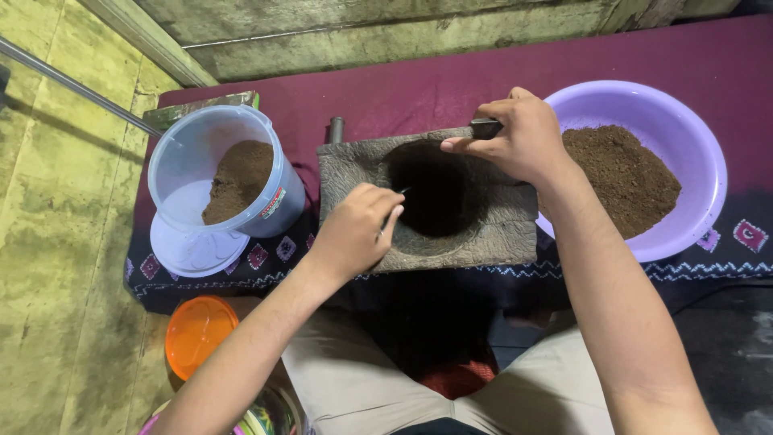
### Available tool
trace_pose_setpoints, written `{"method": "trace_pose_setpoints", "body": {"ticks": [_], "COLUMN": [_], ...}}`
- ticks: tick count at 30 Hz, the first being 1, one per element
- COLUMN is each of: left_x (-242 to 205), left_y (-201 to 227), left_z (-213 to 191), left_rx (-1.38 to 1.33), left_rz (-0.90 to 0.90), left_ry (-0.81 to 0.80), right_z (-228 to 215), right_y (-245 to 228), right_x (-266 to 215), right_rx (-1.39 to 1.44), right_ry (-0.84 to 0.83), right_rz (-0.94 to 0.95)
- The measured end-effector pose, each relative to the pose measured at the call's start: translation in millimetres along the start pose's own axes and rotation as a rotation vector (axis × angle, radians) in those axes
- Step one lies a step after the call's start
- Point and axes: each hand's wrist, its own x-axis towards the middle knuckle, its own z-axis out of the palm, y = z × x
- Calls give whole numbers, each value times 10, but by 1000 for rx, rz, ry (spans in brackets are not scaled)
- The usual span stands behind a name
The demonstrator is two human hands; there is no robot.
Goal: Transferring powder from a bowl to a mortar using a spoon and stirring with a small tool.
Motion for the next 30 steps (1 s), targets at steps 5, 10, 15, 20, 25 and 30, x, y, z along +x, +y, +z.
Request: {"method": "trace_pose_setpoints", "body": {"ticks": [5,10,15,20,25,30], "left_x": [120,218,393,619,748,833], "left_y": [95,-32,-216,-374,-492,-528], "left_z": [-210,-265,-208,-134,-47,-18], "left_rx": [-159,-237,-154,-222,-249,-305], "left_rz": [-192,-278,-259,-302,-343,-428], "left_ry": [198,362,441,517,542,349], "right_z": [-32,-71,-37,-18,-37,-6], "right_y": [-13,-31,34,76,73,83], "right_x": [9,63,113,195,229,260], "right_rx": [9,0,-57,-83,-97,-242], "right_ry": [-16,-52,-73,-86,-103,-105], "right_rz": [31,64,96,86,58,-78]}}
